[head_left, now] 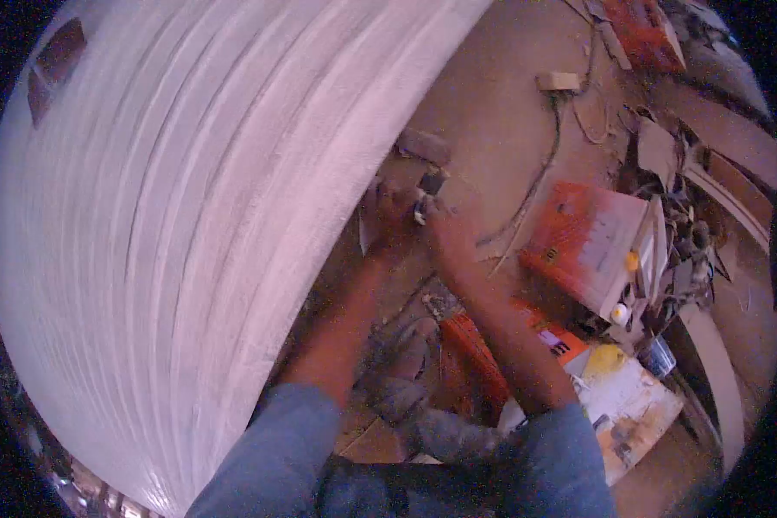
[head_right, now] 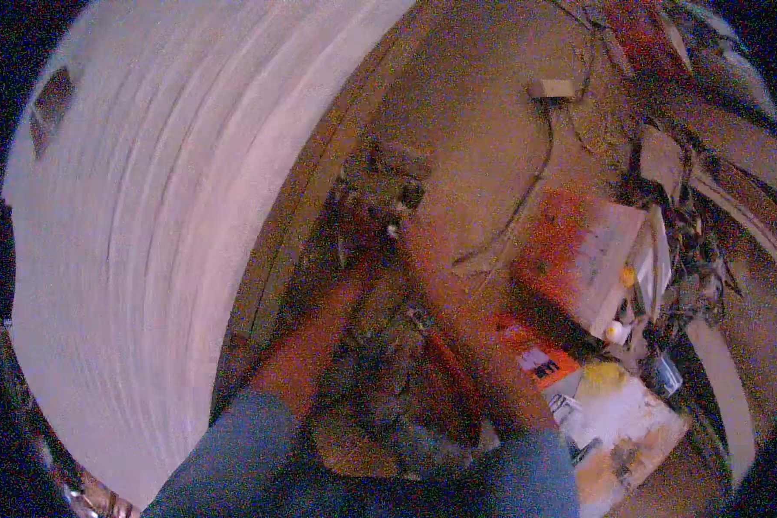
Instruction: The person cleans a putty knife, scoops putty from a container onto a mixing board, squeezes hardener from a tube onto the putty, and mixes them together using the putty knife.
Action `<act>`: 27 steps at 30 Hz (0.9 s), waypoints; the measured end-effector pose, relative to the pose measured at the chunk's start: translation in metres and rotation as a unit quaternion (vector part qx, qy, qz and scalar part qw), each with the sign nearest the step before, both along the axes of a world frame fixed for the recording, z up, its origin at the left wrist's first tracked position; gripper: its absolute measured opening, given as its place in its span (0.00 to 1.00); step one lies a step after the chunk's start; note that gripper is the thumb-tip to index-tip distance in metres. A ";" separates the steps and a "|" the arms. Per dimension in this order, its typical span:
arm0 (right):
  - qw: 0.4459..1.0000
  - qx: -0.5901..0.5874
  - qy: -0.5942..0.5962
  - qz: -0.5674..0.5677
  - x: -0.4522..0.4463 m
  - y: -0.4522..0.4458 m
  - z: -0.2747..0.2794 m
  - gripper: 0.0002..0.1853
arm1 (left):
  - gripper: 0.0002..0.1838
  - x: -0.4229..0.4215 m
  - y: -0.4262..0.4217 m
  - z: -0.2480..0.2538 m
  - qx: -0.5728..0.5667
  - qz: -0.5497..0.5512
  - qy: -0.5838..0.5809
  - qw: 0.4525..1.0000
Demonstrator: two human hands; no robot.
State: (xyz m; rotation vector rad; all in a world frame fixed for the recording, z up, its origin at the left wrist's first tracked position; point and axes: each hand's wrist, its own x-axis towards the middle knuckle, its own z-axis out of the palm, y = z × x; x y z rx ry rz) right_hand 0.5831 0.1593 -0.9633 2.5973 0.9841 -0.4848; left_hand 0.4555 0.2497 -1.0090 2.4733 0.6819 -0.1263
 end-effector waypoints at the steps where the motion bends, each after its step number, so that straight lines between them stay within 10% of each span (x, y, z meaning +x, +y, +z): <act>1: 1.000 -0.005 0.001 0.004 -0.007 0.001 -0.008 0.11 | 0.23 -0.006 -0.003 -0.007 0.013 0.003 0.010 1.000; 6: 0.999 0.001 0.049 -0.020 -0.013 -0.004 0.013 0.13 | 0.21 -0.004 -0.006 -0.008 0.030 -0.003 -0.060 0.998; 9: 0.931 0.185 -0.283 0.140 -0.025 -0.013 -0.035 0.17 | 0.20 0.002 -0.001 -0.024 -0.011 0.083 -0.144 0.986; 12: 0.984 0.041 0.066 -0.160 -0.014 0.014 0.030 0.18 | 0.20 -0.010 -0.002 0.018 0.080 0.033 -0.150 0.985; 15: 0.993 -0.107 0.057 -0.007 -0.019 0.007 0.006 0.19 | 0.22 0.003 0.011 0.023 0.052 -0.013 -0.029 0.998; 18: 0.951 0.185 -0.243 0.055 -0.037 -0.006 -0.034 0.20 | 0.22 -0.011 0.003 0.002 0.084 -0.007 -0.036 0.996; 21: 0.992 0.108 0.049 -0.046 -0.004 -0.002 0.018 0.18 | 0.20 -0.012 -0.017 -0.048 0.039 0.058 -0.182 0.981; 25: 0.981 0.164 0.057 -0.087 -0.029 0.023 0.017 0.14 | 0.20 -0.007 -0.009 -0.051 0.140 0.095 -0.307 0.937; 27: 0.989 0.078 0.088 -0.089 -0.029 0.026 0.033 0.12 | 0.18 -0.012 -0.002 -0.010 0.042 0.058 -0.165 0.984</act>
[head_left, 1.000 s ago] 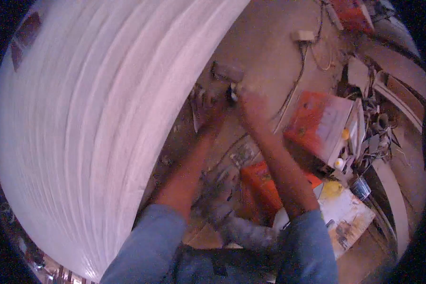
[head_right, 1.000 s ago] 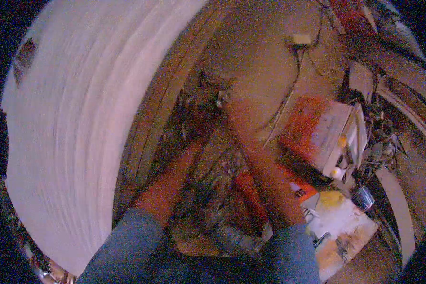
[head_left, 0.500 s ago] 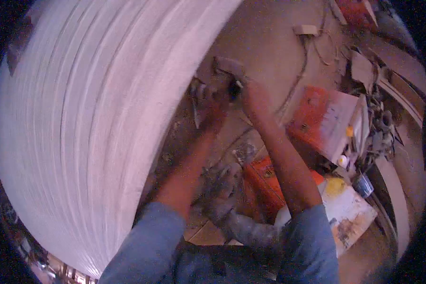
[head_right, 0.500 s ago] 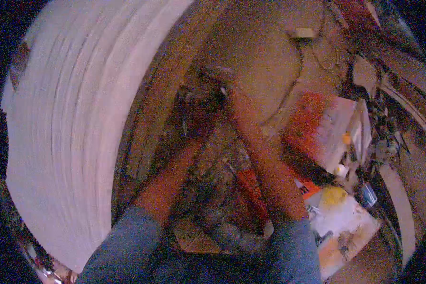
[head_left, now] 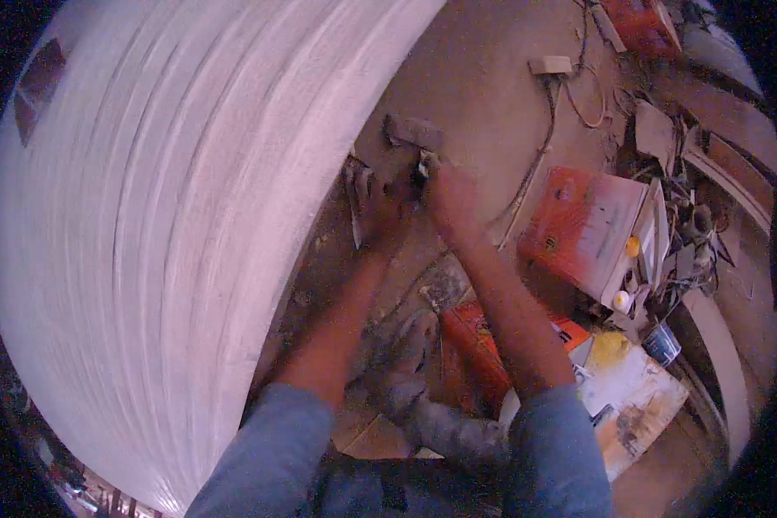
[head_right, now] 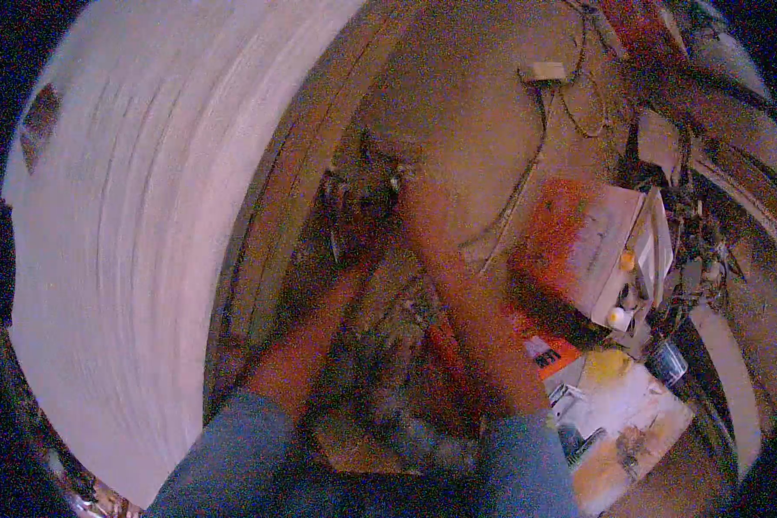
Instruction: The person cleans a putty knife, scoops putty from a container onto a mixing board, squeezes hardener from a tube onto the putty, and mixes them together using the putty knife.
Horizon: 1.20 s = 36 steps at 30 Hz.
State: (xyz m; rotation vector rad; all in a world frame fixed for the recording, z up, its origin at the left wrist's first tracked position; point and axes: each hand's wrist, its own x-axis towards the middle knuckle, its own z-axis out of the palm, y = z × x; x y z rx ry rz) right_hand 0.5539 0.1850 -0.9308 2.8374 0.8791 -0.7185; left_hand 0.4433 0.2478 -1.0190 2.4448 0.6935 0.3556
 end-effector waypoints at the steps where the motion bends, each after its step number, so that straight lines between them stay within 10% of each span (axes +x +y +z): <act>1: 0.999 -0.038 0.009 0.005 0.007 0.003 0.012 0.11 | 0.17 -0.003 -0.002 0.005 -0.033 -0.019 0.046 0.998; 3: 0.997 -0.074 0.003 0.010 0.013 -0.009 0.018 0.11 | 0.16 -0.003 -0.009 -0.012 -0.064 0.001 0.067 0.996; 6: 0.902 0.118 -0.330 0.253 0.001 -0.030 -0.026 0.11 | 0.16 -0.004 0.000 -0.018 -0.033 -0.010 -0.014 0.999; 9: 0.996 -0.089 0.020 -0.020 0.005 -0.031 -0.008 0.12 | 0.17 -0.004 -0.008 -0.021 0.071 0.000 -0.019 0.997; 12: 0.983 -0.117 -0.134 0.053 0.001 -0.051 -0.069 0.11 | 0.16 0.002 0.018 0.019 -0.082 -0.038 0.051 0.995; 15: 0.981 0.092 -0.167 0.026 -0.016 -0.054 -0.086 0.14 | 0.17 -0.002 0.009 0.014 0.021 -0.057 0.097 0.993; 18: 0.997 -0.024 -0.067 0.018 0.008 -0.033 0.003 0.13 | 0.18 0.002 0.018 0.030 -0.035 -0.115 0.111 0.986; 21: 0.975 -0.045 -0.161 0.145 -0.007 -0.056 -0.045 0.14 | 0.17 0.003 0.022 0.033 -0.045 -0.037 0.080 0.995; 24: 0.916 0.176 -0.311 0.182 0.007 -0.057 -0.051 0.14 | 0.15 -0.003 0.007 0.016 0.001 -0.014 0.037 0.999; 27: 0.986 -0.169 0.000 0.011 0.025 -0.033 -0.024 0.16 | 0.14 0.008 0.016 0.002 -0.024 -0.137 0.143 0.980; 30: 0.940 0.088 -0.251 0.215 -0.004 -0.051 -0.041 0.18 | 0.14 0.001 0.000 -0.009 -0.002 0.038 -0.041 0.998; 33: 0.993 0.071 -0.060 0.074 0.013 -0.026 0.003 0.20 | 0.14 -0.004 0.009 0.013 0.021 0.002 -0.050 0.999; 36: 0.968 -0.121 -0.083 0.204 0.006 -0.032 -0.012 0.19 | 0.15 0.004 0.003 -0.016 -0.044 -0.011 0.043 0.998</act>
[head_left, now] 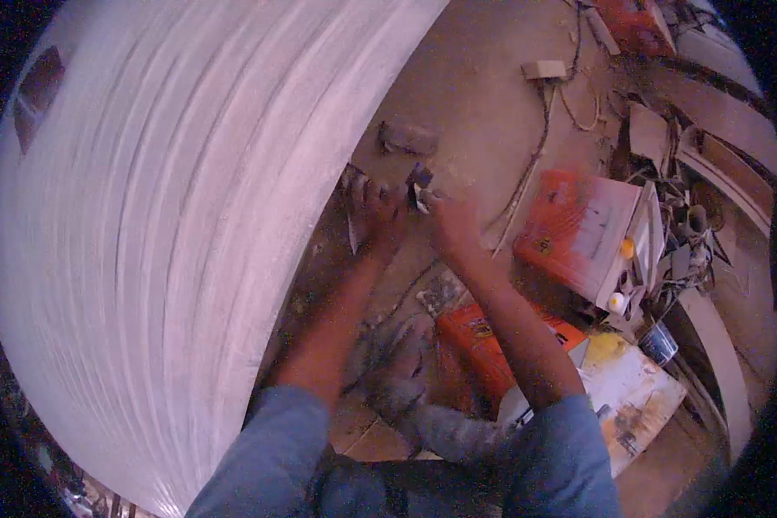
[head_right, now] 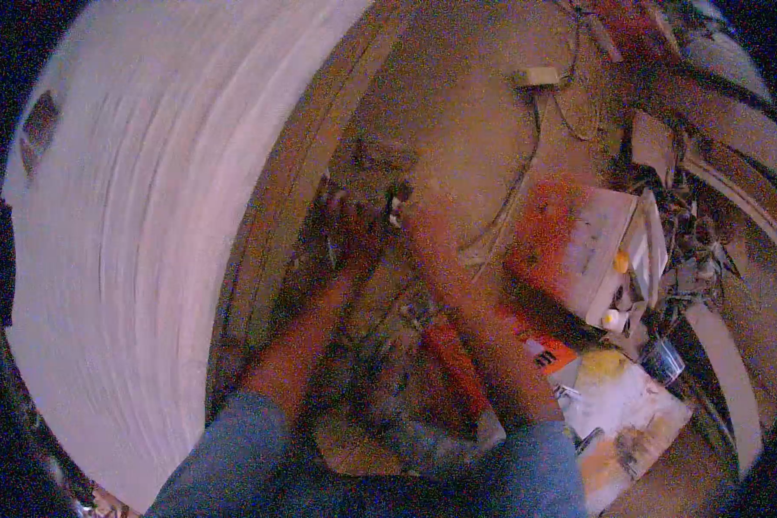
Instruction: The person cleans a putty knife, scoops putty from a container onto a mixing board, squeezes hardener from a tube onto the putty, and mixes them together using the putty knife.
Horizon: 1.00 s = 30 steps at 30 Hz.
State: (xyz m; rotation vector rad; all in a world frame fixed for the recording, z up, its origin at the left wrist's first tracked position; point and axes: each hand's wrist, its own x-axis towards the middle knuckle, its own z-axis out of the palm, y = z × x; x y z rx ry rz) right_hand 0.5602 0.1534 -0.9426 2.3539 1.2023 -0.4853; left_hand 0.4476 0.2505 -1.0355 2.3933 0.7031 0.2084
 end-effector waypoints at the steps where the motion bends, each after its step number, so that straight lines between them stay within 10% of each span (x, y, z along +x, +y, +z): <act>1: 0.987 0.142 -0.063 0.038 -0.001 -0.005 -0.013 0.19 | 0.15 -0.001 0.003 0.000 0.000 0.001 0.004 1.000; 3: 0.952 0.273 -0.124 0.062 -0.001 -0.007 -0.009 0.19 | 0.16 -0.004 0.004 0.017 0.024 -0.016 0.011 1.000; 6: 0.987 -0.065 0.079 -0.122 0.021 0.012 0.007 0.20 | 0.18 0.000 0.010 0.032 0.003 -0.029 0.052 0.998; 9: 0.965 0.233 -0.104 -0.065 -0.004 -0.014 -0.048 0.20 | 0.21 -0.004 0.006 0.026 -0.030 -0.015 0.053 0.998; 15: 0.999 0.039 0.009 -0.028 0.001 0.015 0.015 0.20 | 0.21 0.000 -0.003 0.007 -0.076 0.066 -0.002 0.995; 18: 0.959 0.255 -0.107 0.061 -0.008 0.005 -0.002 0.20 | 0.21 -0.005 0.005 0.022 0.008 -0.044 0.065 0.997; 21: 0.974 -0.018 0.089 -0.210 0.010 0.028 0.034 0.20 | 0.22 0.002 0.010 0.031 0.040 -0.037 0.085 0.995; 25: 0.989 0.135 -0.022 -0.055 0.005 -0.006 -0.023 0.20 | 0.26 -0.002 -0.004 0.008 -0.036 0.038 -0.085 0.995; 30: 0.976 0.121 0.070 -0.167 0.052 0.002 0.004 0.20 | 0.32 0.001 -0.010 0.005 0.018 0.023 -0.056 0.998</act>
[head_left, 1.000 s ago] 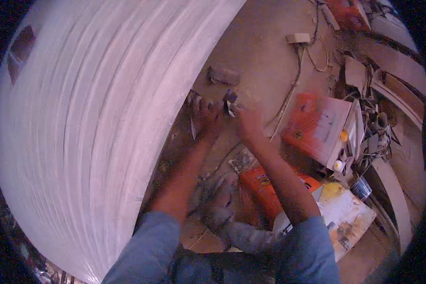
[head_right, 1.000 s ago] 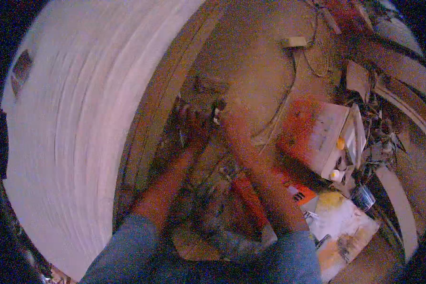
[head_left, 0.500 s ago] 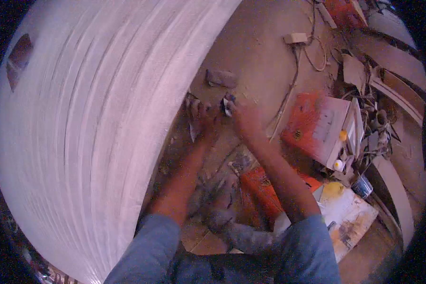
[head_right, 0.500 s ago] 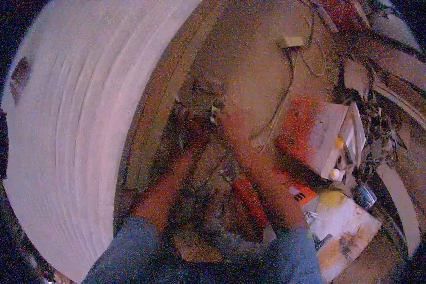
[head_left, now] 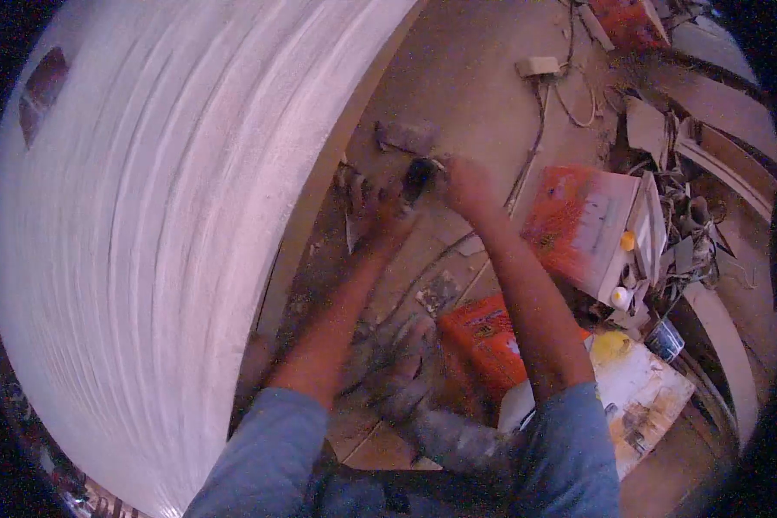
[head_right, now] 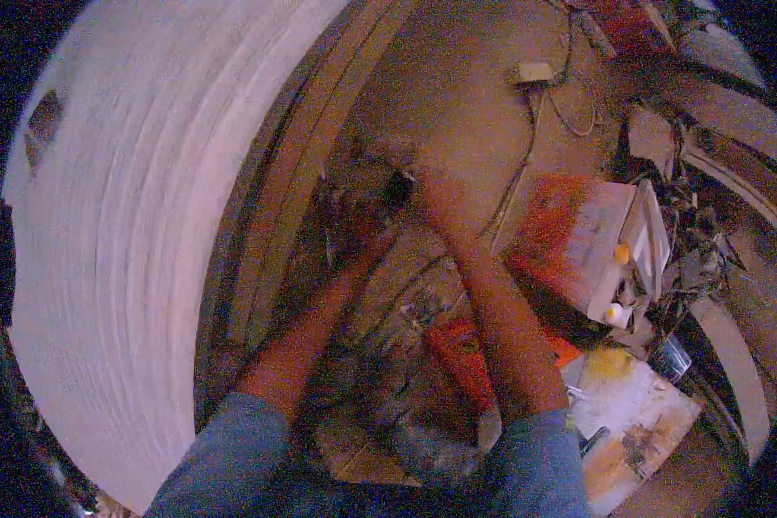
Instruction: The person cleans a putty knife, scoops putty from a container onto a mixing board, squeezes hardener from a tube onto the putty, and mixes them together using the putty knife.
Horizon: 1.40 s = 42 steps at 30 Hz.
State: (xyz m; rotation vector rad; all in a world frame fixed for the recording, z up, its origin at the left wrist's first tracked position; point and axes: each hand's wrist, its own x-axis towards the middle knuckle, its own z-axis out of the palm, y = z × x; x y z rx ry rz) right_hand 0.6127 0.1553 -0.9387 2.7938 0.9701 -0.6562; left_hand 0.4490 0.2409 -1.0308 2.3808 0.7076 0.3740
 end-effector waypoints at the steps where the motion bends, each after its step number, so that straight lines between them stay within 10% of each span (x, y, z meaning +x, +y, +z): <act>1: 0.998 0.027 -0.032 0.040 0.018 -0.017 -0.022 0.20 | 0.32 0.002 0.004 0.006 -0.003 0.007 -0.004 1.000; 10: 0.992 0.113 -0.061 0.010 -0.022 -0.056 0.048 0.14 | 0.29 -0.010 0.000 -0.056 0.115 -0.096 0.036 0.988; 13: 0.996 0.074 -0.038 -0.026 -0.046 -0.036 0.070 0.14 | 0.30 -0.007 0.010 -0.046 -0.117 -0.002 -0.034 0.993; 18: 0.996 0.049 -0.076 0.002 -0.088 -0.038 -0.021 0.19 | 0.33 -0.015 0.003 -0.051 -0.101 0.051 -0.012 0.993; 27: 0.990 -0.109 -0.069 0.064 -0.079 -0.007 -0.038 0.20 | 0.36 -0.013 0.012 -0.023 -0.094 0.000 0.007 0.996; 42: 0.995 -0.055 -0.080 0.011 -0.076 0.017 -0.029 0.13 | 0.37 -0.008 0.009 -0.021 -0.096 -0.010 0.039 0.995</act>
